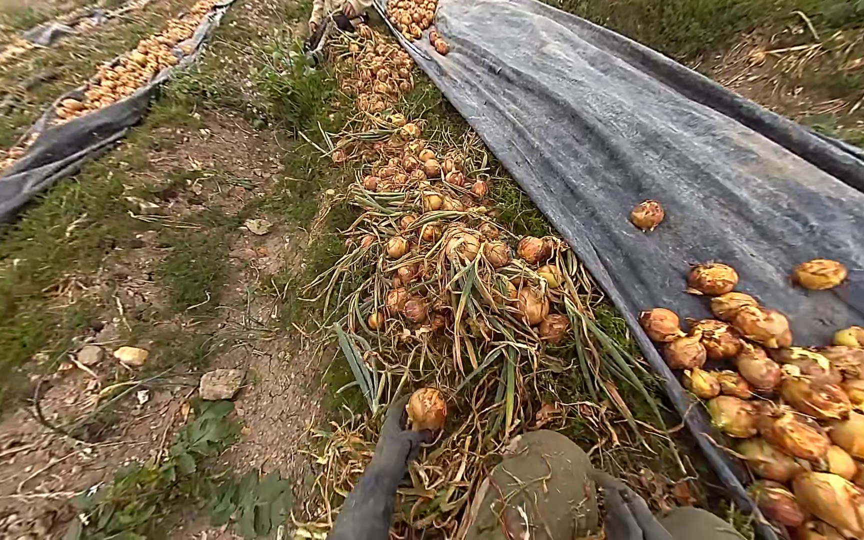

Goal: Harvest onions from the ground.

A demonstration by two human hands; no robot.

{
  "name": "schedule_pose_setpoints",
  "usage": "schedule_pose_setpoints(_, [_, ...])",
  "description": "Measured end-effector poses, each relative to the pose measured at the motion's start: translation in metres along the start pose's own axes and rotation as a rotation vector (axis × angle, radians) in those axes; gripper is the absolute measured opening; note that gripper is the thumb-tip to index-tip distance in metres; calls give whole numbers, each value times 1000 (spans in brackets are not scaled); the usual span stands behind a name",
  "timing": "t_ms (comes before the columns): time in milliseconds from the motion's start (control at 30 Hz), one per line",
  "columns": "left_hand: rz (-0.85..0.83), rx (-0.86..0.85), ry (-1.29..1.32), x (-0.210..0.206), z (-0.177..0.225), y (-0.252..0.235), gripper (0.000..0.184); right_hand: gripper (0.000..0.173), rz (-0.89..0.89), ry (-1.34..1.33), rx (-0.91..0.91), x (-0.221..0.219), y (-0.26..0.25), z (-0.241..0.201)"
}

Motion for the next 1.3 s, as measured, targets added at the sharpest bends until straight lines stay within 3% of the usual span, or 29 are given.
schedule_pose_setpoints(67, [-153,-163,-18,9,19,35,96,46,-68,70,74,-6,6,-26])
schedule_pose_setpoints(233, [-390,-522,-65,-18,80,123,90,60,-269,36,157,-40,5,-87])
schedule_pose_setpoints(333, [-537,-570,-192,-39,101,162,87,63,-271,-349,269,-61,14,-111])
schedule_pose_setpoints(433, [-647,-596,-350,-43,110,172,84,53,-191,-408,403,-66,23,-120])
schedule_pose_setpoints(467, [-645,-547,-414,-41,110,172,81,51,-158,-324,422,-64,25,-119])
schedule_pose_setpoints(533, [-630,-292,-499,-37,101,175,70,45,-35,37,476,-56,32,-117])
schedule_pose_setpoints(600, [-575,-7,-399,-42,81,177,47,46,100,367,600,-48,36,-118])
schedule_pose_setpoints(667, [-567,193,-222,-49,65,179,39,51,199,387,643,-36,37,-115])
schedule_pose_setpoints(733, [-535,222,-173,-52,66,179,33,54,220,161,512,-21,36,-106])
schedule_pose_setpoints(800, [-485,123,-324,-56,83,178,18,60,146,19,242,-9,31,-85])
schedule_pose_setpoints(900, [-445,-142,-709,-75,119,186,25,66,-117,241,13,-14,35,-55])
schedule_pose_setpoints(967, [-429,-351,-1022,-93,137,193,33,62,-231,215,41,-28,39,-49])
schedule_pose_setpoints(1033, [-493,-445,-1281,-110,139,196,40,55,-191,13,61,-42,40,-52])
schedule_pose_setpoints(1133, [-696,-394,-1453,-136,118,197,37,61,-68,-321,-135,-55,43,-48])
schedule_pose_setpoints(1200, [-835,-391,-1537,-154,108,197,35,56,-54,-512,-199,-56,45,-44])
schedule_pose_setpoints(1267, [-859,-391,-1591,-164,108,185,35,47,-16,-476,-59,-42,45,-45])
schedule_pose_setpoints(1300, [-767,-368,-1601,-163,113,170,34,47,32,-343,76,-29,42,-45])
Point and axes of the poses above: each hand's wrist, its own y-axis away from the middle knuckle, its own x-axis out of the back of the hand, z = x × y, the point moved 3 cm from there along -y, towards the middle knuckle, and after that the axes turned 3 degrees about y, right-handed, at the moved point
